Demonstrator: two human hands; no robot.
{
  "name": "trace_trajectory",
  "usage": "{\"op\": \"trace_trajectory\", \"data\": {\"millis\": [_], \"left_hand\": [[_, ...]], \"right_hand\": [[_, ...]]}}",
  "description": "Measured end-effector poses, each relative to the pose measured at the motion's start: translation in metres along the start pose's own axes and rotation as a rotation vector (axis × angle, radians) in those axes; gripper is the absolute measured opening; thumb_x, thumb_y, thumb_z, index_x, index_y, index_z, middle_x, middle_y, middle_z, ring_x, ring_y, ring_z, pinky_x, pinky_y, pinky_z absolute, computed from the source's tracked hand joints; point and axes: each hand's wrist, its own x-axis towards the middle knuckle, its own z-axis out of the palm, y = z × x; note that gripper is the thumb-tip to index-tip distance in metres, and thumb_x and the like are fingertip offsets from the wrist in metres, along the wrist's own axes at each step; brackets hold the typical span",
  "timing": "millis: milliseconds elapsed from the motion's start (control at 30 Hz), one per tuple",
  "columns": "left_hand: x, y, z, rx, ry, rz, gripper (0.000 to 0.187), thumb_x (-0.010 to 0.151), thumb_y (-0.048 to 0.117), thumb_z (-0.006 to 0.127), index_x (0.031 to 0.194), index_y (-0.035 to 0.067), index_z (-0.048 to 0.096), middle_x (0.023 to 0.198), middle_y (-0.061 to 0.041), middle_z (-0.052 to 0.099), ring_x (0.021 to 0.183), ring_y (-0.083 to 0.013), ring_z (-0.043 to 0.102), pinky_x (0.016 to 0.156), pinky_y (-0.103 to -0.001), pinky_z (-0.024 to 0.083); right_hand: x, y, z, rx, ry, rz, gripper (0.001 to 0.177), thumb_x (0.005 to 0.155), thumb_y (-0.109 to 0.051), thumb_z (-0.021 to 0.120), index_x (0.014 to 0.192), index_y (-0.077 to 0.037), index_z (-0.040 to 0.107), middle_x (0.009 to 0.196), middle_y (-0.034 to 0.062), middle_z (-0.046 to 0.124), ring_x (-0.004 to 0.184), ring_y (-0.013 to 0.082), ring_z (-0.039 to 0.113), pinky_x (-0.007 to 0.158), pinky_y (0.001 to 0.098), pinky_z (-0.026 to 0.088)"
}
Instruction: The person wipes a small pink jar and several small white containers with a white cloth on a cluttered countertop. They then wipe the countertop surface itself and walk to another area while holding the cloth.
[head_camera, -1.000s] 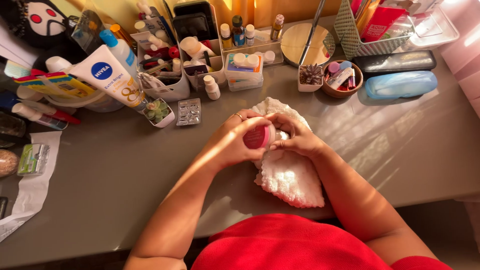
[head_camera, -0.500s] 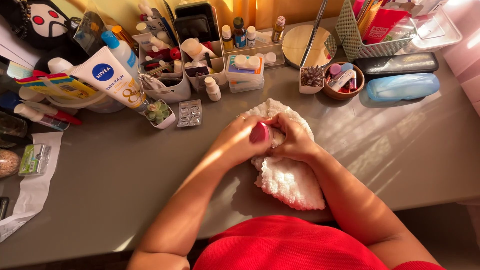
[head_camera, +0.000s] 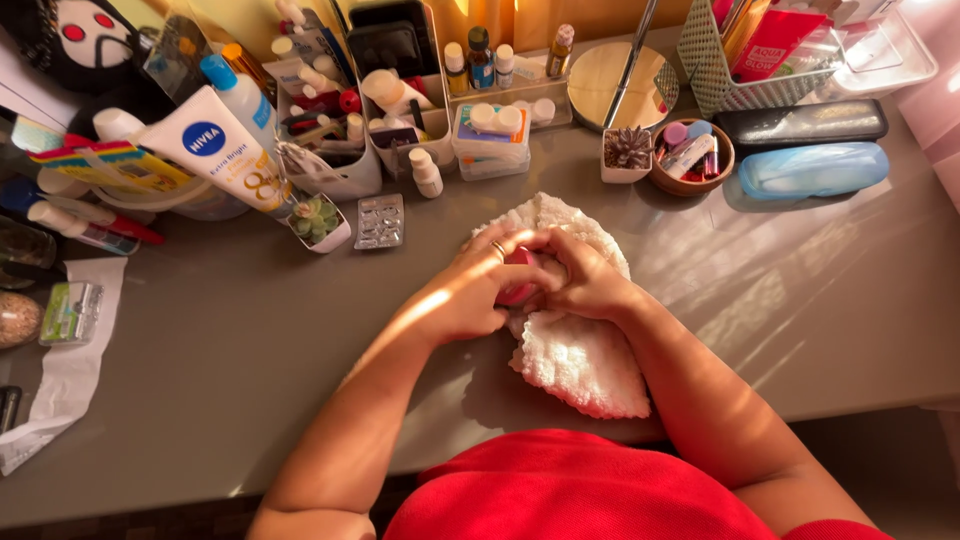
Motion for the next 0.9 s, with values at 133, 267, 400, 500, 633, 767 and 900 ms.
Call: {"op": "trace_trajectory", "data": {"millis": [133,267,400,500,633,767,900], "left_hand": [[0.011,-0.011,0.007,-0.142,0.240,0.065,0.096,0.059,0.058,0.090,0.144,0.032,0.053,0.147,-0.021,0.046,0.130,-0.0499,0.054,0.112,-0.057,0.044],[0.002,0.007,-0.004,-0.180,0.083,-0.422,0.090,0.069,0.059,0.083,0.141,0.015,0.051,0.133,-0.019,0.054,0.123,-0.0418,0.062,0.099,-0.050,0.054],[-0.002,-0.014,0.008,-0.229,0.105,-0.171,0.089,0.067,0.038,0.090,0.143,0.017,0.051,0.136,-0.016,0.052,0.126,-0.0423,0.059,0.100,-0.049,0.054],[-0.005,-0.004,0.000,-0.237,0.139,-0.080,0.087,0.067,0.035,0.091,0.142,0.011,0.053,0.134,-0.019,0.054,0.124,-0.0432,0.059,0.101,-0.049,0.053],[-0.001,-0.014,0.007,-0.225,0.131,-0.009,0.089,0.066,0.033,0.090,0.143,0.010,0.052,0.135,-0.018,0.054,0.125,-0.0424,0.058,0.102,-0.048,0.052],[0.007,-0.024,0.008,-0.149,0.197,0.047,0.086,0.062,0.032,0.089,0.139,0.011,0.057,0.131,-0.016,0.055,0.118,-0.0409,0.062,0.099,-0.047,0.054],[0.031,-0.009,-0.014,-0.024,0.315,0.038,0.080,0.058,0.030,0.084,0.135,0.023,0.062,0.124,-0.014,0.053,0.108,-0.0427,0.067,0.092,-0.048,0.058]], "right_hand": [[0.001,0.068,-0.015,-0.089,0.009,0.057,0.071,0.063,-0.003,0.091,0.126,-0.007,0.059,0.116,0.0118,0.075,0.117,0.0242,0.067,0.102,0.0433,0.049],[0.003,0.037,-0.014,-0.034,-0.055,-0.005,0.066,0.069,-0.006,0.087,0.128,-0.003,0.057,0.115,0.0178,0.073,0.117,0.0305,0.066,0.105,0.0492,0.045],[0.005,0.034,-0.015,0.050,-0.124,0.014,0.075,0.067,-0.014,0.096,0.131,-0.009,0.056,0.112,0.0081,0.076,0.114,0.0184,0.065,0.106,0.0420,0.045],[0.003,0.028,-0.019,0.183,-0.167,0.021,0.076,0.070,-0.012,0.094,0.132,-0.010,0.051,0.116,0.0077,0.076,0.114,0.0162,0.064,0.108,0.0384,0.041],[0.004,0.032,-0.022,0.173,-0.206,0.005,0.075,0.071,-0.013,0.095,0.130,-0.009,0.048,0.114,0.0079,0.077,0.112,0.0162,0.065,0.107,0.0374,0.041],[0.005,0.038,-0.021,0.154,-0.139,-0.023,0.078,0.070,-0.011,0.095,0.131,-0.009,0.046,0.115,0.0092,0.077,0.115,0.0185,0.066,0.109,0.0380,0.039],[0.004,0.057,-0.027,-0.638,0.197,-0.214,0.089,0.068,-0.055,0.090,0.131,-0.011,0.045,0.118,0.0107,0.076,0.117,0.0288,0.068,0.101,0.0466,0.048]]}}
